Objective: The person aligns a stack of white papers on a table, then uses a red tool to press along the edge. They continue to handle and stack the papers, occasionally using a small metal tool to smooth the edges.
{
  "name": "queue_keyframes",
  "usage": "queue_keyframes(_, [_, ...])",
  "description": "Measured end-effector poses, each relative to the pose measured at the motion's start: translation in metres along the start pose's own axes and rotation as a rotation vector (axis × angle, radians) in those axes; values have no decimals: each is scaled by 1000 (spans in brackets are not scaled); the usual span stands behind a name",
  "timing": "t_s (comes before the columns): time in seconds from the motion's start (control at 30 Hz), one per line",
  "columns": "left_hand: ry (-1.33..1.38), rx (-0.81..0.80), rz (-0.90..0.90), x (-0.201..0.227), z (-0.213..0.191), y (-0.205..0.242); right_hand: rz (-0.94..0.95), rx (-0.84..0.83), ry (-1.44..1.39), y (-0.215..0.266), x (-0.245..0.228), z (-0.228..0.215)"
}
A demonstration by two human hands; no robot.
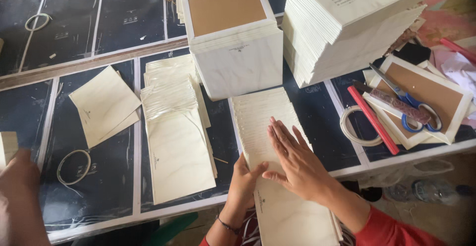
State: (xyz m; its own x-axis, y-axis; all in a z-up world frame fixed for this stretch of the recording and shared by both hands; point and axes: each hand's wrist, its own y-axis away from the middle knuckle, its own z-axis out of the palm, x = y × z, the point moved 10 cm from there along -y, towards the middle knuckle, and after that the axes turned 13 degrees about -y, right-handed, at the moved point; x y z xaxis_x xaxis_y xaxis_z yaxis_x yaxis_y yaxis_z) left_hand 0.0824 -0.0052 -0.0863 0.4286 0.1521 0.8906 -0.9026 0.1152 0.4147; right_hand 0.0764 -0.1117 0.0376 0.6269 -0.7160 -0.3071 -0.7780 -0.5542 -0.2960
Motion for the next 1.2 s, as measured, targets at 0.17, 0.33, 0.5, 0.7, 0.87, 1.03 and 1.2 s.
queue_keyframes(0.17, [35, -23, 43, 0, 1, -10, -53, -95, 140, 17, 3, 34])
queue_keyframes(0.33, [64, -24, 39, -4, 0, -1, -6, 7, -3, 17, -10, 12])
queue_keyframes(0.5, [32, -62, 110, 8, 3, 1, -31, -24, -74, 11, -15, 2])
queue_keyframes(0.7, [-206, -41, 351, 51, 9, 20, -26, -14, -270, 18, 2, 11])
queue_keyframes(0.87, [-145, -131, 354, 44, 10, 26, 257, 461, -543, 32, 81, -59])
queue_keyframes(1.03, [-137, -171, 338, 37, 12, 28, 688, 335, -1429, 26, 109, -33])
queue_keyframes(1.2, [-76, -190, 382, 42, 16, 35, 646, 420, -1484, 30, 119, -13])
